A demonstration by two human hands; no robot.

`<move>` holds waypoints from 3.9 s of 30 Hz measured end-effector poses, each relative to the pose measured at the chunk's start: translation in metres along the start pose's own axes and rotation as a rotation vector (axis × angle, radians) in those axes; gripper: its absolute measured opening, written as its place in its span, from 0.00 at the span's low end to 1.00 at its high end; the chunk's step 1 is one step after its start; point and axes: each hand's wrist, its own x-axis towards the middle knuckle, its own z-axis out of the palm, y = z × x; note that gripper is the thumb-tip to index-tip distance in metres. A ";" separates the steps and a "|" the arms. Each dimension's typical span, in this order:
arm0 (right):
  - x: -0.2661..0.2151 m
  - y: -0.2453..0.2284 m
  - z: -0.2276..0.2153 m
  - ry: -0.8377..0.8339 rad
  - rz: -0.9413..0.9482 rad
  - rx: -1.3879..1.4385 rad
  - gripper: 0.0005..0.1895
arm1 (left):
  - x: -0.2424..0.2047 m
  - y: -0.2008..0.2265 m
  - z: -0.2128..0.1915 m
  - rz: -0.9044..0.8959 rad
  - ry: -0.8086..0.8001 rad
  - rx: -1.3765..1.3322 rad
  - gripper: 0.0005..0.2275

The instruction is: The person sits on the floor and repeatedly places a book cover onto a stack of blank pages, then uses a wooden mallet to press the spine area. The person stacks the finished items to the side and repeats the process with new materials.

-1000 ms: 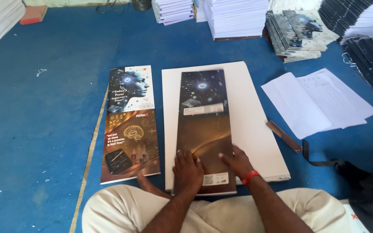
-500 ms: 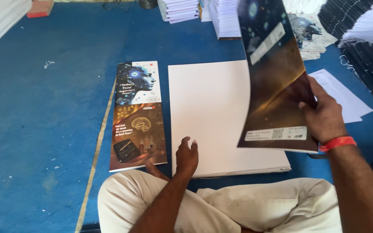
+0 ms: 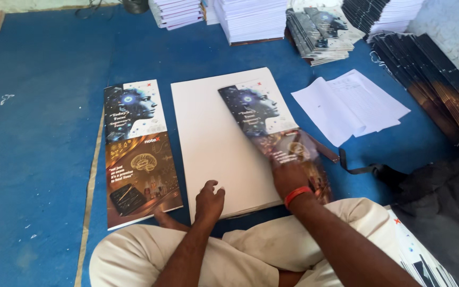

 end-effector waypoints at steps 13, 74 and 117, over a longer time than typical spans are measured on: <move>-0.007 0.016 -0.060 0.041 0.043 0.189 0.27 | -0.006 0.012 0.008 0.046 -0.086 0.114 0.21; -0.015 0.015 0.048 -0.168 0.566 1.474 0.14 | 0.012 -0.021 0.012 -0.460 -0.323 -0.796 0.10; 0.104 -0.214 -0.066 -0.194 0.225 1.985 0.29 | 0.014 -0.003 0.027 -0.519 -0.046 -0.889 0.14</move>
